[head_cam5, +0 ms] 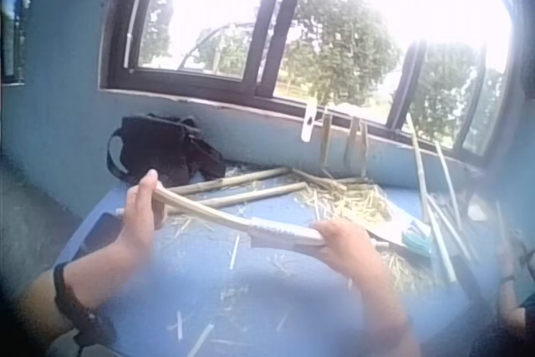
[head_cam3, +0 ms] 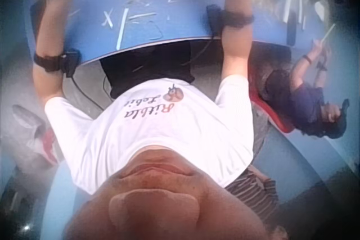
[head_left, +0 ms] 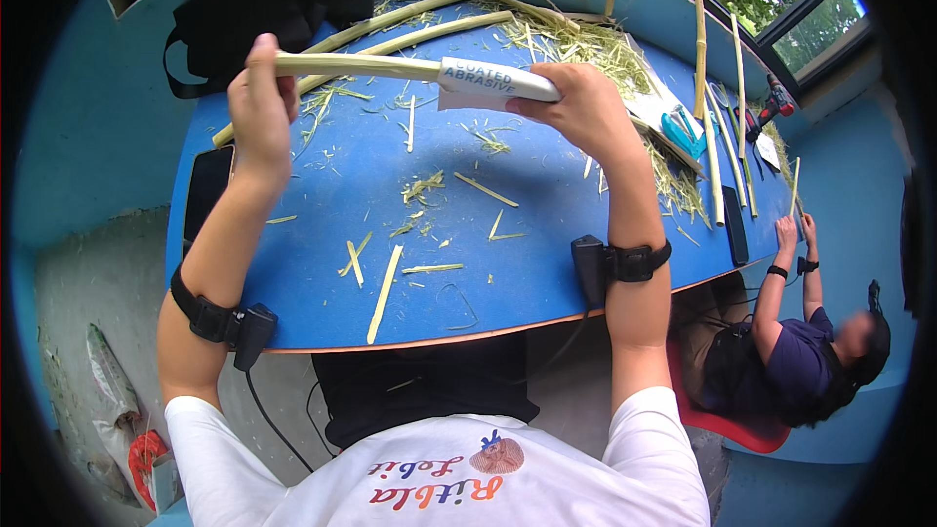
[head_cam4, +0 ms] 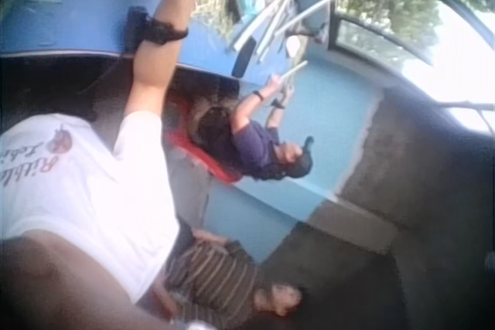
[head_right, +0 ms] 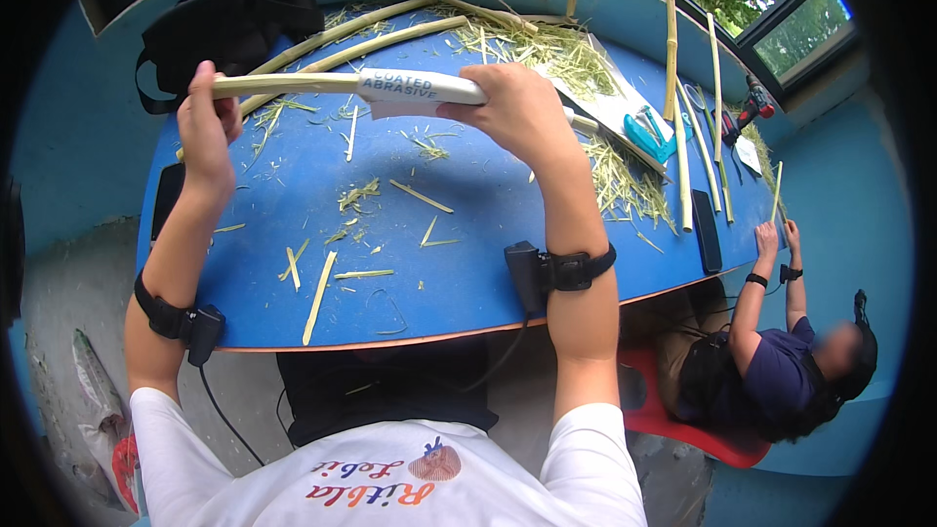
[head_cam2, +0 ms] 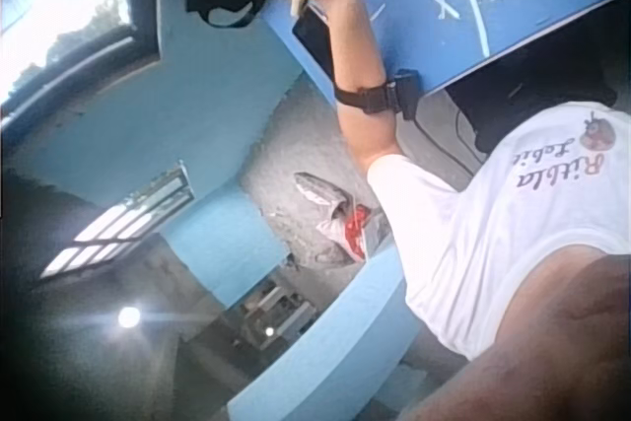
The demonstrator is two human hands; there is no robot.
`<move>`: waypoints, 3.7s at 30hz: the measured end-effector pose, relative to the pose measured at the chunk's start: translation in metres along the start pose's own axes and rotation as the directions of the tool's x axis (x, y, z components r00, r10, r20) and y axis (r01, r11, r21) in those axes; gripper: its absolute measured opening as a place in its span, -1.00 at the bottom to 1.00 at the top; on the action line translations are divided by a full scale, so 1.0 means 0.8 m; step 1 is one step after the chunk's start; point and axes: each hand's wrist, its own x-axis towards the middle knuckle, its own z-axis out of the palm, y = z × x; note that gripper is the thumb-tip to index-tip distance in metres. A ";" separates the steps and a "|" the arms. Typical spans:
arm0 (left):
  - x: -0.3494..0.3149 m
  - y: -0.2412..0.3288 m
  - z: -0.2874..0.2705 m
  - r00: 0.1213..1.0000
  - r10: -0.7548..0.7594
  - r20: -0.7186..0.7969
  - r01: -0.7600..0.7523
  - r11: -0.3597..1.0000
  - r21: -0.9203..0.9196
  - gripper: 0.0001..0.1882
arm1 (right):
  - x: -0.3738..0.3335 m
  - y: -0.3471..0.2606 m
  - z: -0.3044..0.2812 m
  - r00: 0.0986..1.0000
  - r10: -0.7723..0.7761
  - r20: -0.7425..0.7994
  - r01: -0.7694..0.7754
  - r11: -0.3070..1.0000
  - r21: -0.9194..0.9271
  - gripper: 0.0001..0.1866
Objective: The recorder uses a small scraper and sandpaper to smooth and finish a bamboo stick.
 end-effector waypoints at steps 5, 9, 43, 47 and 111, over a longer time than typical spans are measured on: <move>0.011 -0.002 -0.013 0.979 -0.013 -0.203 -0.015 0.991 -0.135 -0.56 | -0.001 0.011 -0.006 0.997 0.076 0.014 -0.076 0.997 -0.003 -0.66; 0.008 -0.008 0.001 0.990 0.079 -0.120 -0.093 0.988 -0.123 -0.58 | -0.004 0.019 -0.003 0.999 0.045 0.027 -0.046 0.998 0.039 -0.65; 0.013 -0.007 -0.004 0.996 0.050 -0.075 -0.058 0.992 -0.111 -0.62 | 0.004 0.019 0.005 0.997 0.036 -0.069 -0.038 0.999 -0.034 -0.71; 0.005 -0.013 -0.001 0.980 0.139 0.143 -0.133 0.990 -0.049 -0.63 | 0.003 -0.001 0.006 0.999 0.020 0.048 -0.023 0.998 0.053 -0.72; -0.030 -0.001 0.026 0.757 0.435 0.487 -0.553 0.824 0.125 -0.61 | -0.003 -0.043 0.005 0.974 -0.149 0.172 0.098 0.957 0.272 -0.70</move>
